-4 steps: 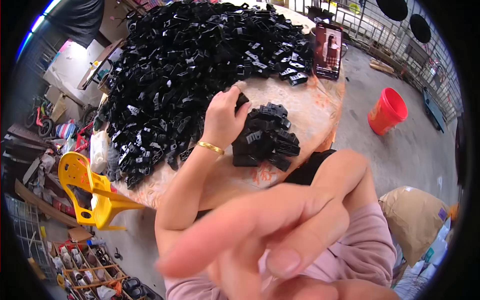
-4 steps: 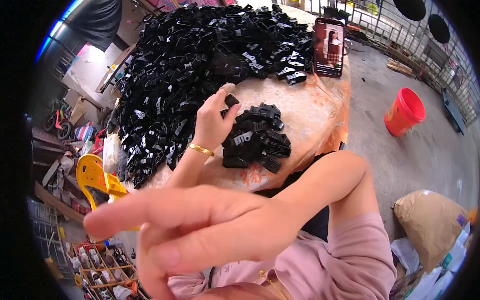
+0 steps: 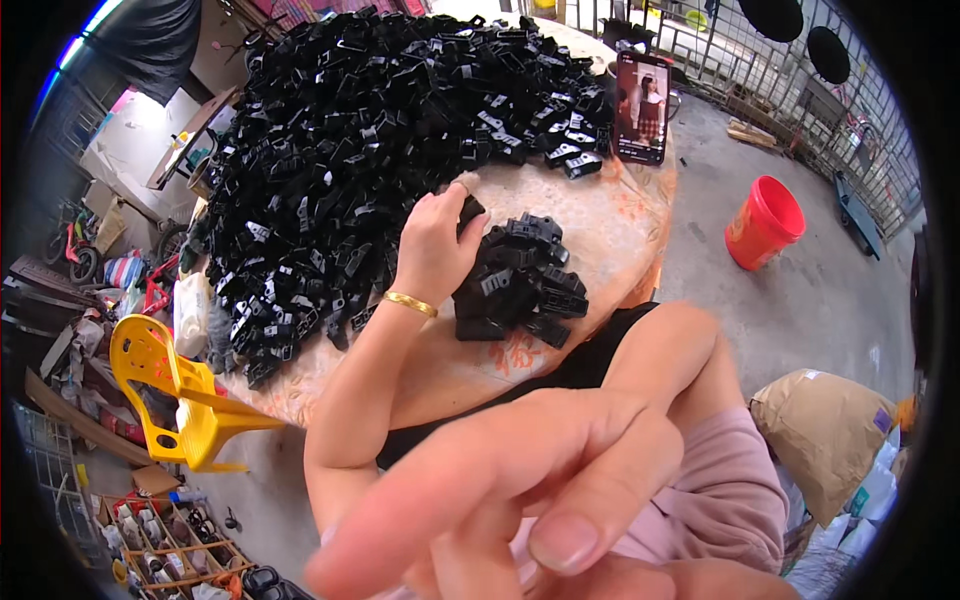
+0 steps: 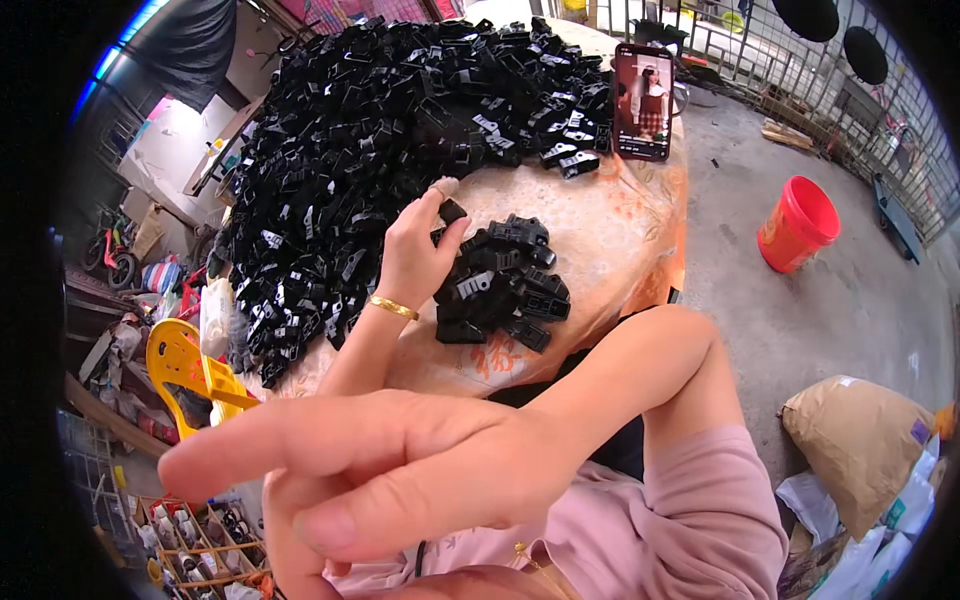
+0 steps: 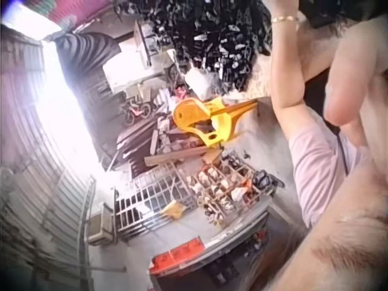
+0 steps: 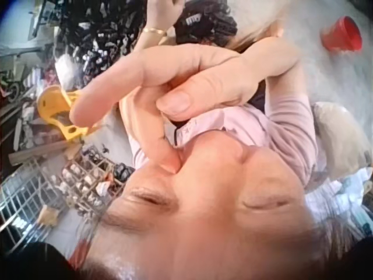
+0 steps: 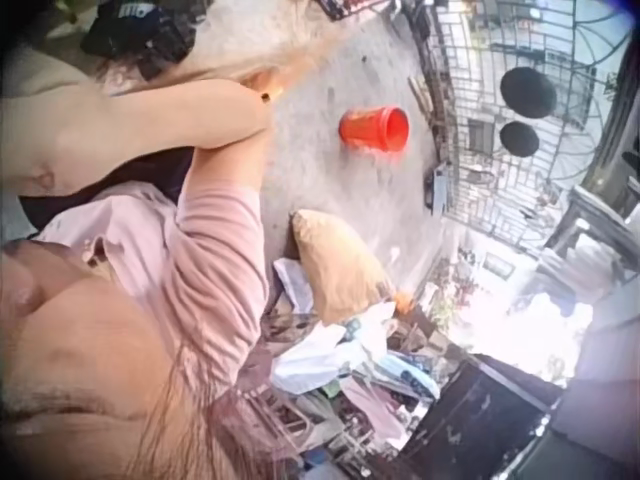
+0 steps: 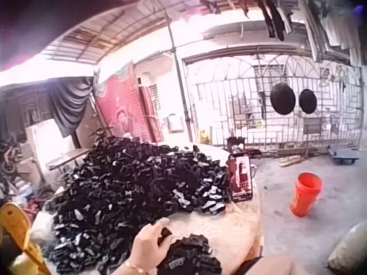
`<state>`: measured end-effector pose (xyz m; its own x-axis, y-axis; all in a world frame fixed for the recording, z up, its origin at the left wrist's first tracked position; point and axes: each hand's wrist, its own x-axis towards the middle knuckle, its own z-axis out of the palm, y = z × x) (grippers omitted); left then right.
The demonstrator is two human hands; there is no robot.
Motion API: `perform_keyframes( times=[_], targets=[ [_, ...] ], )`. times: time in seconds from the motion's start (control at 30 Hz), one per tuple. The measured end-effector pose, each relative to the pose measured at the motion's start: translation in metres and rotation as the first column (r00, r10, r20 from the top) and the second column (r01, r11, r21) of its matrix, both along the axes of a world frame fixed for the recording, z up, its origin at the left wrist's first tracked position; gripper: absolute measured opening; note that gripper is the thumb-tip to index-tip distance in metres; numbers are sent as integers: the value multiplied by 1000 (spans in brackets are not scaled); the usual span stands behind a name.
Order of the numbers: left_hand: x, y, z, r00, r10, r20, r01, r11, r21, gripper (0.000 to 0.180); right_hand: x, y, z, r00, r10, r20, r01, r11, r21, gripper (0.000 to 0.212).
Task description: The person assembles plastic components by taking pieces from a pile, fitting them together by hand, and placing the assembled parts onto the table.
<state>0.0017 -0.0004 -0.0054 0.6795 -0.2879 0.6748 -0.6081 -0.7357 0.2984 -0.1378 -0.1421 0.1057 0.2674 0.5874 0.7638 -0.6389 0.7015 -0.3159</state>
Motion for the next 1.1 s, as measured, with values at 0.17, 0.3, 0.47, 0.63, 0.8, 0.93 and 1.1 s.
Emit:
perform_keyframes(
  times=[0.17, 0.3, 0.47, 0.63, 0.8, 0.93, 1.1],
  targets=[
    [-2, -3, 2, 1000, -26, -5, 26, 1000, 9, 37, 0, 2, -7, 999, -25, 24, 23, 998, 52, 56],
    [-2, -4, 3, 1000, -9, -12, 10, 999, 37, 37, 0, 7, -10, 997, -49, 60, 43, 995, 90, 55],
    [-3, -3, 3, 999, -26, -22, 27, 998, 48, 36, -2, 12, -10, 993, -110, 53, 101, 985, 140, 54],
    [-5, -4, 4, 999, -50, -22, 51, 997, 59, 32, 0, 33, -6, 977, -211, 45, 172, 886, 430, 54],
    [-9, -7, 11, 993, -98, -67, 103, 991, 89, 30, -6, 10, -22, 1000, -7, 30, 4, 994, 113, 54],
    [-8, -5, 10, 989, -118, -91, 128, 986, 111, 33, 0, -23, -7, 966, 212, -147, -240, 946, -217, 27],
    [-5, 8, 6, 903, -232, -361, 191, 971, -147, 35, 68, -43, -20, 676, -499, 541, 736, 477, -480, 31]
  ],
)
